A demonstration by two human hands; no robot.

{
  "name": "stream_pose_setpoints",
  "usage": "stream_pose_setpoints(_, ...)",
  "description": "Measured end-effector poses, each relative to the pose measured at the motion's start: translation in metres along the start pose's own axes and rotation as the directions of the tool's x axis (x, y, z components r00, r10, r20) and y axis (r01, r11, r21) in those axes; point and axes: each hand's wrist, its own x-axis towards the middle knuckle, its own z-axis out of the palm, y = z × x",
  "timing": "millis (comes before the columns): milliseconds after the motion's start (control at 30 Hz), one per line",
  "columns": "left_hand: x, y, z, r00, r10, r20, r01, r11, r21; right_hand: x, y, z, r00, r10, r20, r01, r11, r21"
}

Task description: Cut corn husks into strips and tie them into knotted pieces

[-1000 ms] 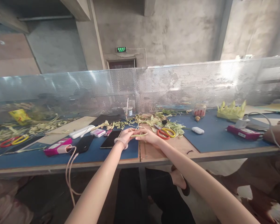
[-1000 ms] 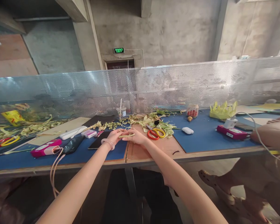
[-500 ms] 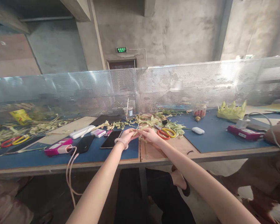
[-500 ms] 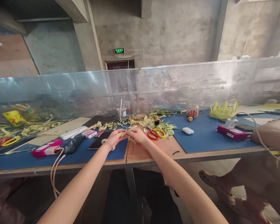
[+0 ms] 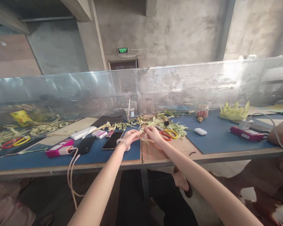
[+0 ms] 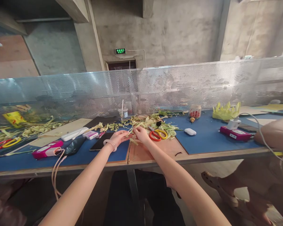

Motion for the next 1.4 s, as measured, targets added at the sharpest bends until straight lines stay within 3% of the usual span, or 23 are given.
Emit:
stream_pose_setpoints(500, 0.004, -0.004, 0.001, 0.998, 0.054, -0.019, -0.052, 0.994, 0.094, -0.002, 0.005, 0.0, 0.992, 0.116, 0.055, -0.109, 0.987, -0.12)
stream_pose_setpoints(867, 0.01, -0.007, -0.006, 0.99, 0.035, -0.134, -0.032, 0.999, 0.03, -0.001, 0.0, 0.002, 0.991, 0.072, 0.115, -0.064, 0.996, -0.068)
stream_pose_setpoints(933, 0.01, -0.007, -0.007, 0.985, 0.016, -0.17, -0.014, 1.0, 0.017, -0.003, -0.001, 0.001, 0.987, 0.084, 0.136, -0.064, 0.987, -0.146)
stream_pose_setpoints(1000, 0.01, -0.007, -0.008, 0.978, 0.006, -0.207, -0.004, 1.0, 0.011, -0.007, -0.003, -0.002, 0.986, 0.077, 0.151, -0.023, 0.944, -0.33)
stream_pose_setpoints(1100, 0.011, -0.008, -0.01, 0.973, 0.008, -0.23, -0.006, 1.0, 0.008, -0.014, -0.012, -0.01, 0.974, -0.06, 0.217, 0.175, 0.808, -0.563)
stream_pose_setpoints(1200, 0.011, -0.008, -0.01, 0.975, -0.004, -0.22, 0.009, 1.0, 0.022, -0.017, -0.029, -0.018, 0.92, -0.141, 0.366, 0.355, 0.695, -0.625)
stream_pose_setpoints(1333, 0.01, -0.005, -0.006, 0.983, -0.033, -0.182, 0.04, 0.999, 0.034, -0.002, -0.053, -0.024, 0.865, -0.239, 0.442, 0.5, 0.494, -0.712)
stream_pose_setpoints(1400, 0.009, -0.004, -0.004, 0.985, -0.038, -0.167, 0.046, 0.998, 0.044, 0.01, -0.061, -0.024, 0.813, -0.278, 0.511, 0.582, 0.384, -0.717)
